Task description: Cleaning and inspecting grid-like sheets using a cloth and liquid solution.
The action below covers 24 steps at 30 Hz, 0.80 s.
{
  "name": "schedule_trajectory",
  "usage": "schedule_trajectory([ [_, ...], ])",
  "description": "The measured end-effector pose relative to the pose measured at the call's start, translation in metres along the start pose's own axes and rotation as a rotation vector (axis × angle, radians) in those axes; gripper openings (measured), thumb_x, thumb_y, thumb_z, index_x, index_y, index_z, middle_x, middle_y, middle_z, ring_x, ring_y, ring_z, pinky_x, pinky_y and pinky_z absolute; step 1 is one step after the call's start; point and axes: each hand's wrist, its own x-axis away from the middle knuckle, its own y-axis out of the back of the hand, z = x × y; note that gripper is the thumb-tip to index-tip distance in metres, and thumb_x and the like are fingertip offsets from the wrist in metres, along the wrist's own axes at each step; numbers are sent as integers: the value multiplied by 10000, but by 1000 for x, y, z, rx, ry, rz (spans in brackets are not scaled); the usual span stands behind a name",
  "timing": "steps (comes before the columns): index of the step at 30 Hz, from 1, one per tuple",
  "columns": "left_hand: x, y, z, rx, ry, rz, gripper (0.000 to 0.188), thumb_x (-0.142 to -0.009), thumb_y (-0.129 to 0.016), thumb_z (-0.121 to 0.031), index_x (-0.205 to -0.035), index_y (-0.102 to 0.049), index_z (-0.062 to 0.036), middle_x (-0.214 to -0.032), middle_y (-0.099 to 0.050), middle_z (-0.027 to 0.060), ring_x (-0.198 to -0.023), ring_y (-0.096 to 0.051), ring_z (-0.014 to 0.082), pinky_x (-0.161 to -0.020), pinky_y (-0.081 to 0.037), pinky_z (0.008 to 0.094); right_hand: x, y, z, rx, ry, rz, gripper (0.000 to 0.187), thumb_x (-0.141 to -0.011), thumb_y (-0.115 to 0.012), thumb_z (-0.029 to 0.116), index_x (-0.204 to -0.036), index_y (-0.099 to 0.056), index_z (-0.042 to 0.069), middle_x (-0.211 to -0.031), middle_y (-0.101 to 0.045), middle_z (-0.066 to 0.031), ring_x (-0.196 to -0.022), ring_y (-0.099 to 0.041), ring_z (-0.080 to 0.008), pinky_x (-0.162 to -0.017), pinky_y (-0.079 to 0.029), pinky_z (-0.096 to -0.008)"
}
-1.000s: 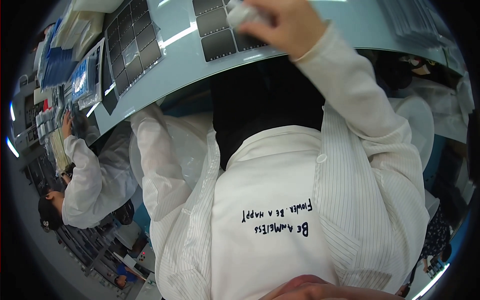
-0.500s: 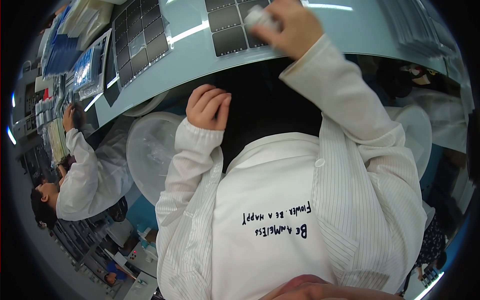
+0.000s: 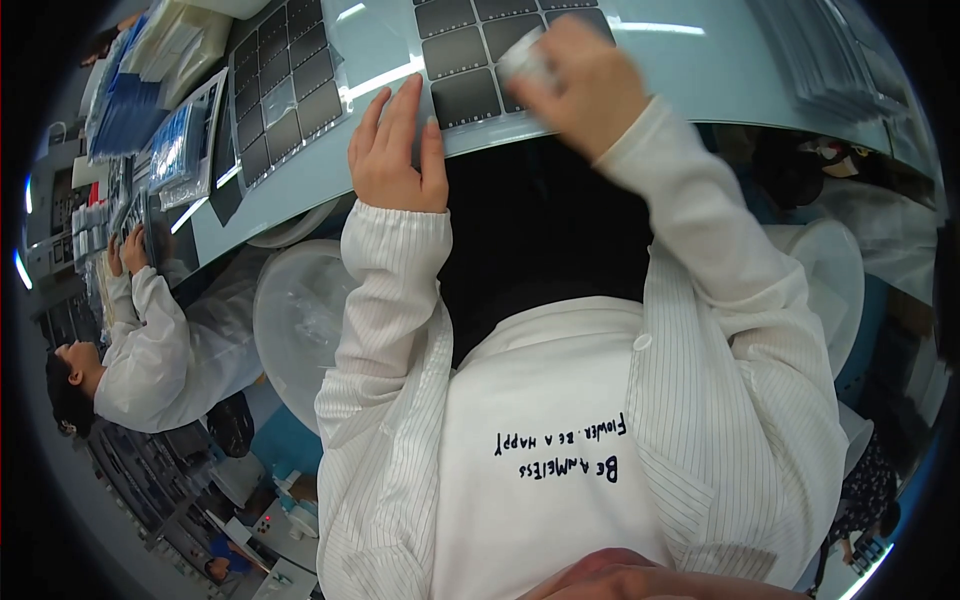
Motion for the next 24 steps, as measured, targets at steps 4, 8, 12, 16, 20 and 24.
schedule_trajectory([
  [4, 3, -1, 5, 35, 28, -26, 422, -821, -556, -125, -1241, -566, -94, -1082, -653, 86, -1146, -529, 302, -974, -374, 411, 2, 3, 25, -213, -31, 84, 286, -738, -719, 282, -816, -615, 27, -765, -553, -77, -598, -575, -249, -556, -459, -325],
  [8, 2, -1, -1, -2, 24, -23, 422, -817, -549, -124, -1237, -570, -94, -1087, -651, 87, -1138, -534, 302, -966, -382, 411, -3, 25, -26, 5, -136, -57, 263, -744, -714, 247, -837, -631, 16, -735, -557, -80, -583, -570, -242, -553, -457, -320],
  [12, 4, -4, 0, 9, 27, -45, 416, -811, -548, -116, -1224, -581, -92, -1094, -649, 86, -1132, -540, 304, -964, -387, 408, 11, 8, 23, -85, 90, 33, 261, -750, -710, 245, -853, -628, 19, -802, -558, -77, -607, -587, -252, -559, -462, -331],
  [16, 2, -5, -1, 6, 25, -54, 400, -809, -550, -116, -1206, -595, -86, -1094, -650, 87, -1127, -546, 306, -963, -389, 406, -17, 2, 2, -101, 22, 40, 255, -743, -714, 247, -841, -616, 33, -804, -556, -47, -629, -594, -241, -568, -464, -327],
  [20, 3, -6, 1, 4, 39, -64, 394, -812, -549, -124, -1201, -598, -85, -1099, -649, 87, -1126, -547, 304, -962, -390, 402, -10, 4, 1, -108, 9, 128, 254, -746, -711, 252, -842, -617, 37, -797, -554, -43, -636, -594, -229, -569, -460, -314],
  [24, 2, -6, -2, -9, 43, -55, 393, -811, -550, -129, -1198, -600, -82, -1108, -648, 87, -1130, -546, 300, -964, -389, 398, -13, 9, 1, -216, 60, 246, 268, -737, -723, 253, -829, -612, 27, -793, -555, -52, -672, -595, -229, -600, -466, -311],
])
